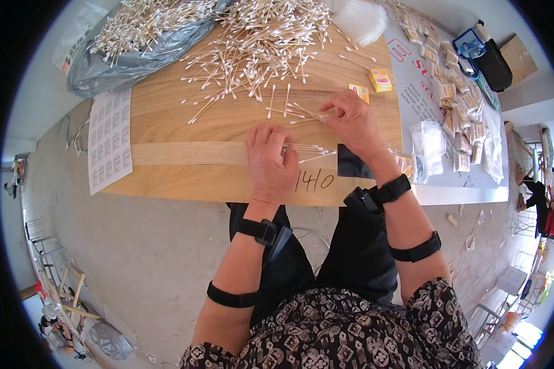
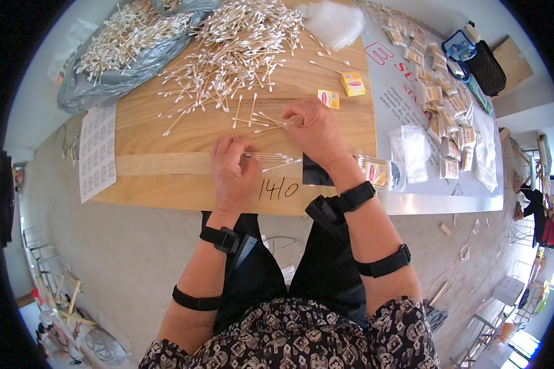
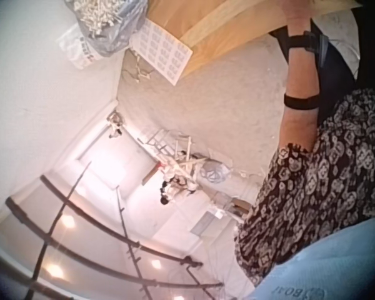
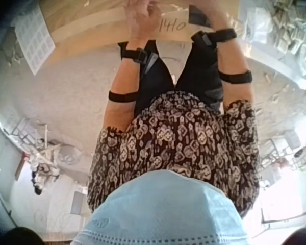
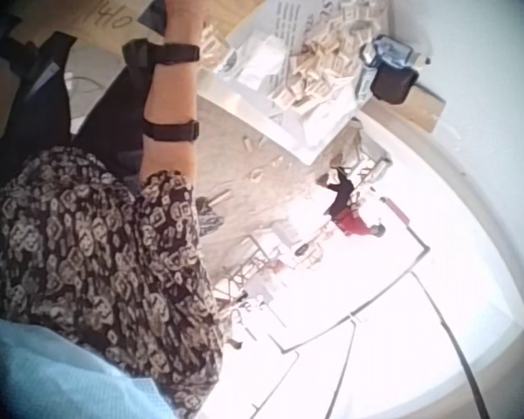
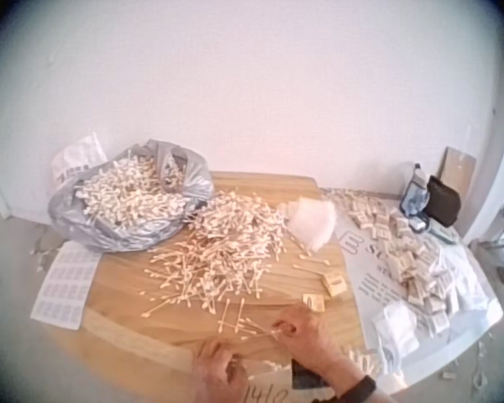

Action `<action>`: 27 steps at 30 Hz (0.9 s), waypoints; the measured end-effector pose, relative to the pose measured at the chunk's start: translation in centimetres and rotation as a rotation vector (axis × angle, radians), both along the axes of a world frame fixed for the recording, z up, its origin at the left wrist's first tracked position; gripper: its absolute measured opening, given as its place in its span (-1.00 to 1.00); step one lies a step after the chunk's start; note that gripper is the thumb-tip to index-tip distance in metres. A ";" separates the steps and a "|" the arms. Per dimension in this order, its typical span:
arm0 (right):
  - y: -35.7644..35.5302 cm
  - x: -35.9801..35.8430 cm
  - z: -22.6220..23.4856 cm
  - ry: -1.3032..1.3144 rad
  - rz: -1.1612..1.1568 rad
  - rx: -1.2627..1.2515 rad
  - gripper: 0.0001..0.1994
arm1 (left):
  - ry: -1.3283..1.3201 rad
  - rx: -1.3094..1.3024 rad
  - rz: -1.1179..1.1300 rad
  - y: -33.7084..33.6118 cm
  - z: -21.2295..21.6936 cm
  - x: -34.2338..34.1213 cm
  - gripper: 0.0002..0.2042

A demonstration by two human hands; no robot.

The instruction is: Aligning groups of cotton swabs on a table and inserting them into small plastic bags.

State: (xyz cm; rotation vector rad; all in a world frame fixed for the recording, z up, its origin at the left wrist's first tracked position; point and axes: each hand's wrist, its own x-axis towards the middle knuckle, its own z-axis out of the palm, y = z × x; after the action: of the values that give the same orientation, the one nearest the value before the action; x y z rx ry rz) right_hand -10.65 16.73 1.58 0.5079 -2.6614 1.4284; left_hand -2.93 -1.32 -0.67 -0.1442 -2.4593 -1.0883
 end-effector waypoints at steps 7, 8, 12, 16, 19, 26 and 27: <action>-0.8 1.3 -0.4 0.213 0.023 0.176 -0.89 | 0.037 -0.177 0.070 0.4 -0.4 -0.1 -0.58; -0.7 1.4 -0.4 0.211 0.022 0.177 -0.89 | 0.036 -0.176 0.068 0.4 -0.4 -0.2 -0.58; -0.6 1.9 -0.3 0.190 -0.018 0.125 -0.90 | 0.079 0.015 0.027 -0.1 -0.8 -0.3 -0.59; -0.5 3.0 0.8 0.087 -0.059 0.038 -0.92 | 0.093 0.039 0.013 -0.4 -0.8 -0.3 -0.64; -0.1 4.4 1.0 -0.027 -0.064 0.078 -0.91 | 0.086 0.059 0.050 -0.1 -0.3 -0.1 -0.69; 1.0 7.4 1.0 -0.116 -0.147 0.164 -0.88 | 0.020 -0.080 0.163 0.1 0.2 0.3 -0.77; 0.9 7.5 0.8 -0.109 -0.121 0.173 -0.88 | 0.015 -0.082 0.146 0.1 0.1 0.2 -0.79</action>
State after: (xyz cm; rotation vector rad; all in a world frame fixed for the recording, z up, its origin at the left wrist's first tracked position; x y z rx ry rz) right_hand -3.10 17.67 2.38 0.2822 -2.8621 1.2351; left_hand -2.71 -1.22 -0.54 0.0027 -2.4592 -0.9219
